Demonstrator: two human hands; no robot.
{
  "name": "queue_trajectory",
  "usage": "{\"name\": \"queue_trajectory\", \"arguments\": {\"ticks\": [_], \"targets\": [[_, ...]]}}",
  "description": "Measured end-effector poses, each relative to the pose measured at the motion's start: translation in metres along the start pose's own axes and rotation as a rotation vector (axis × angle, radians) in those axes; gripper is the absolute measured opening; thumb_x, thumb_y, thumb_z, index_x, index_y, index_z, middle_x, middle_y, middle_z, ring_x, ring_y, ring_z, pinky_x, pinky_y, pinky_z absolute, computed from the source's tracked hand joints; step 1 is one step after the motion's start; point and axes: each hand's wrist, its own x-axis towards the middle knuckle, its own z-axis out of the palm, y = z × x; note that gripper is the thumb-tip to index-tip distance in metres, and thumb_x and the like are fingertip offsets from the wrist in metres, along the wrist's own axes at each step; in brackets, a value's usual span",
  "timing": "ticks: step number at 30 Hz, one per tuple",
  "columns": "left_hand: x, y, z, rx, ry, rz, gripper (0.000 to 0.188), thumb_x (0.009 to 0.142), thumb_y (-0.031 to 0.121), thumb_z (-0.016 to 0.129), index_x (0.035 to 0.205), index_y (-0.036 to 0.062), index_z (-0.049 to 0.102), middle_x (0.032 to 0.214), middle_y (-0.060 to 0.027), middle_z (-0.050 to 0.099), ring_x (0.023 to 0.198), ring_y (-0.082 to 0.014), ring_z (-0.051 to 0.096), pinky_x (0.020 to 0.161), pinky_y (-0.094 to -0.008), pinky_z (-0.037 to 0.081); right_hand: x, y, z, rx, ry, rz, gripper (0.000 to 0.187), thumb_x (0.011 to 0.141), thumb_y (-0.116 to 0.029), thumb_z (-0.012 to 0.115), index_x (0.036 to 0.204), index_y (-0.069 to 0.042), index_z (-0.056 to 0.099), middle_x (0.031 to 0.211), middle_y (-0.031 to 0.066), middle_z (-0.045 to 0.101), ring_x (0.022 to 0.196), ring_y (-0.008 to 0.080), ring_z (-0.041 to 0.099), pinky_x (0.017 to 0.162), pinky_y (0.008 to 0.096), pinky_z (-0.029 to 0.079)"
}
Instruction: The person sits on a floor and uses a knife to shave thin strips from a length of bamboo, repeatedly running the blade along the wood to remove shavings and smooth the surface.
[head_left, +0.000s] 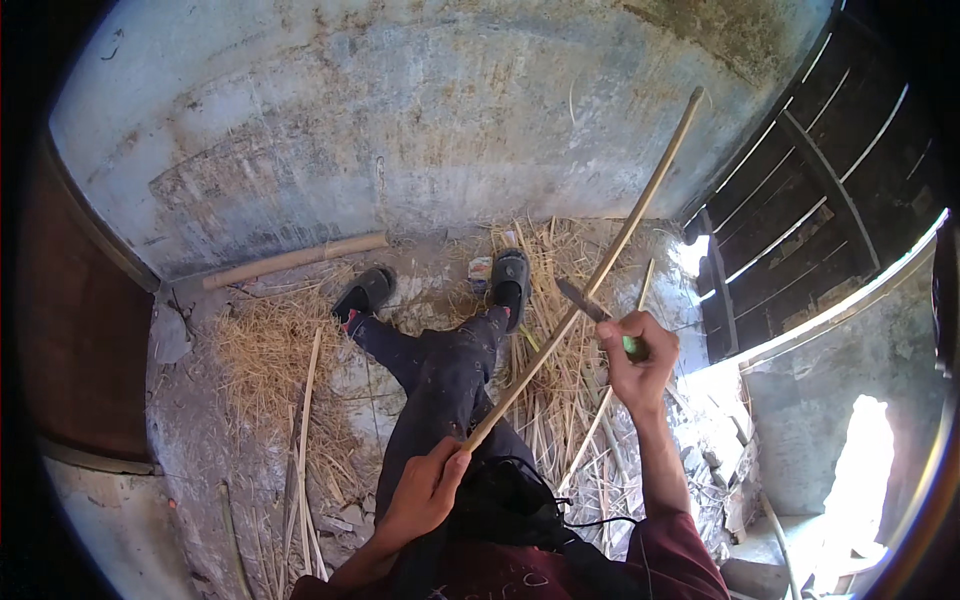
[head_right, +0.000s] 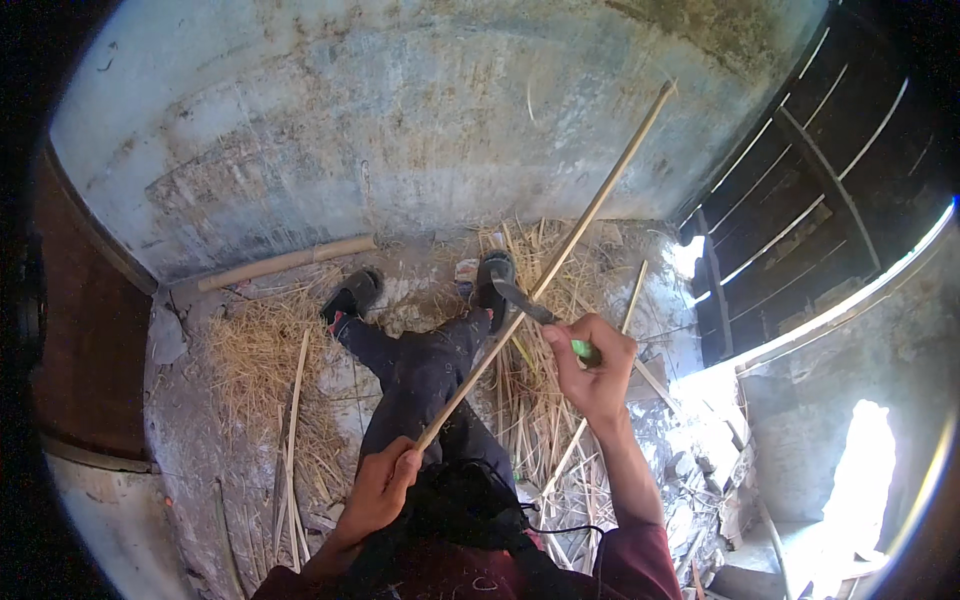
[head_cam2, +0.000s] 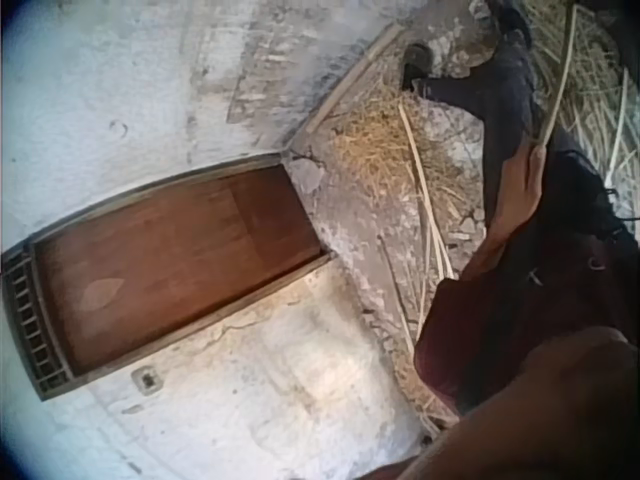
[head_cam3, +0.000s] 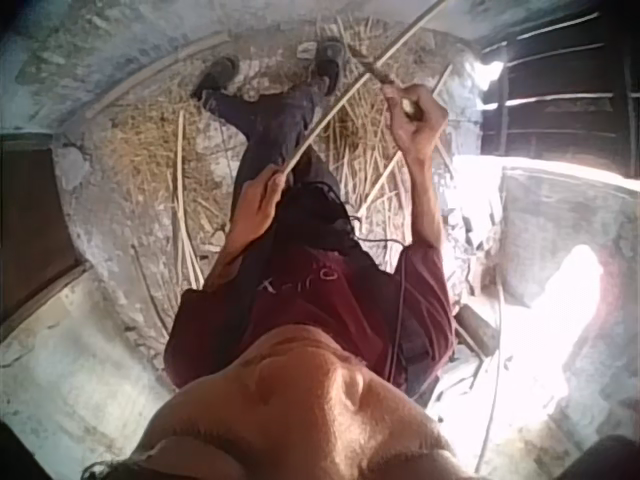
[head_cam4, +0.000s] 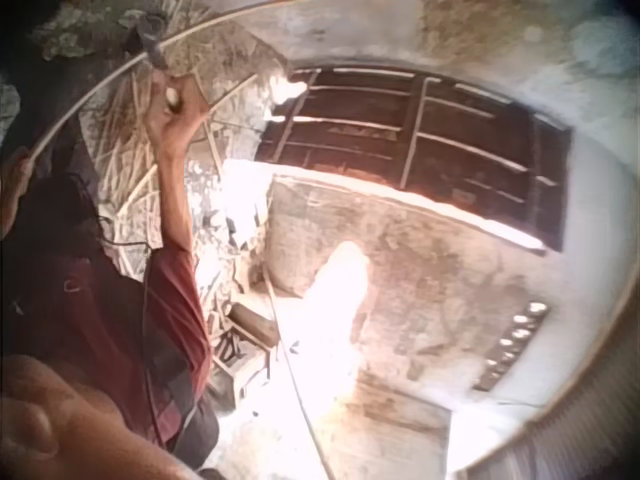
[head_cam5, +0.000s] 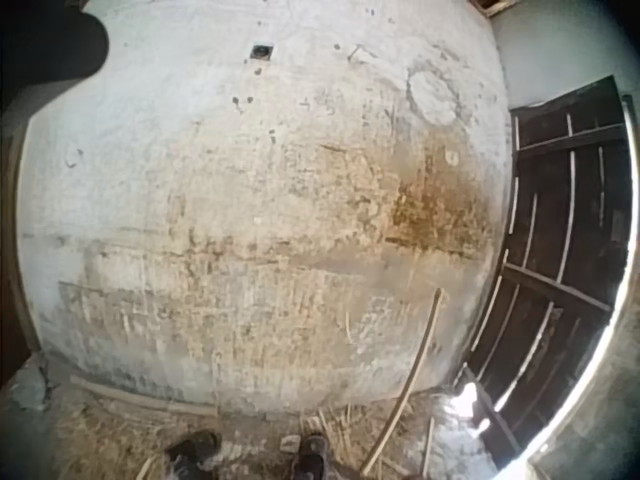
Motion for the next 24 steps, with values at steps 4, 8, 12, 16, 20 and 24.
{"name": "queue_trajectory", "arguments": {"ticks": [4,8,12,16,20,24], "targets": [[0.000,-0.013,-0.003,-0.044,-0.038,0.002,0.032,0.117,0.026,0.047,0.099,0.0016,0.058,0.066,-0.0092,0.053,0.055,-0.0220,0.054,0.057,-0.0389,0.041,-0.009,0.010,0.003,0.080,0.003,0.107,0.020,0.091,-0.007,0.085,0.080,-0.003,0.069,0.068,0.0069,0.067,0.056,0.0117,0.059,0.048,0.0286,0.042],[-0.001,-0.011,-0.002,-0.144,-0.117,-0.036,0.049,0.120,0.040,0.034,0.095,0.0039,0.055,0.070,-0.0029,0.043,0.061,-0.0138,0.038,0.061,-0.0355,0.035,-0.027,-0.003,0.014,0.137,-0.148,-0.099,0.017,0.089,-0.007,0.087,0.083,-0.003,0.071,0.070,0.0073,0.067,0.054,0.0148,0.062,0.047,0.0316,0.045],[0.005,-0.006,-0.003,-0.155,-0.147,-0.039,0.046,0.120,0.031,0.032,0.092,0.0023,0.054,0.069,-0.0050,0.045,0.061,-0.0171,0.045,0.062,-0.0362,0.040,-0.041,-0.031,0.023,0.063,-0.276,-0.265,0.017,0.085,-0.009,0.088,0.083,-0.005,0.072,0.069,0.0065,0.064,0.051,0.0187,0.061,0.044,0.0334,0.045],[0.005,0.002,-0.002,-0.168,-0.166,-0.044,0.050,0.121,0.034,0.030,0.090,0.0021,0.053,0.068,-0.0052,0.044,0.060,-0.0173,0.044,0.062,-0.0365,0.040,-0.042,-0.043,0.020,-0.038,-0.265,-0.339,0.019,0.082,-0.011,0.090,0.082,-0.006,0.072,0.068,0.0058,0.061,0.050,0.0196,0.060,0.043,0.0339,0.045],[0.003,0.006,-0.003,-0.111,-0.172,-0.064,0.050,0.121,0.034,0.030,0.089,0.0023,0.053,0.067,-0.0062,0.043,0.059,-0.0192,0.044,0.061,-0.0377,0.039,-0.038,-0.037,0.015,-0.076,-0.219,-0.293,0.022,0.084,-0.009,0.090,0.081,-0.004,0.069,0.068,0.0078,0.063,0.052,0.0211,0.063,0.045,0.0335,0.047],[-0.004,0.002,-0.002,-0.071,-0.170,-0.089,0.050,0.121,0.035,0.029,0.090,0.0027,0.053,0.065,-0.0084,0.043,0.057,-0.0221,0.047,0.060,-0.0396,0.039,-0.028,-0.020,0.015,-0.009,-0.125,-0.194,0.026,0.086,-0.007,0.089,0.076,-0.003,0.066,0.068,0.0099,0.065,0.054,0.0227,0.066,0.047,0.0331,0.048]]}}
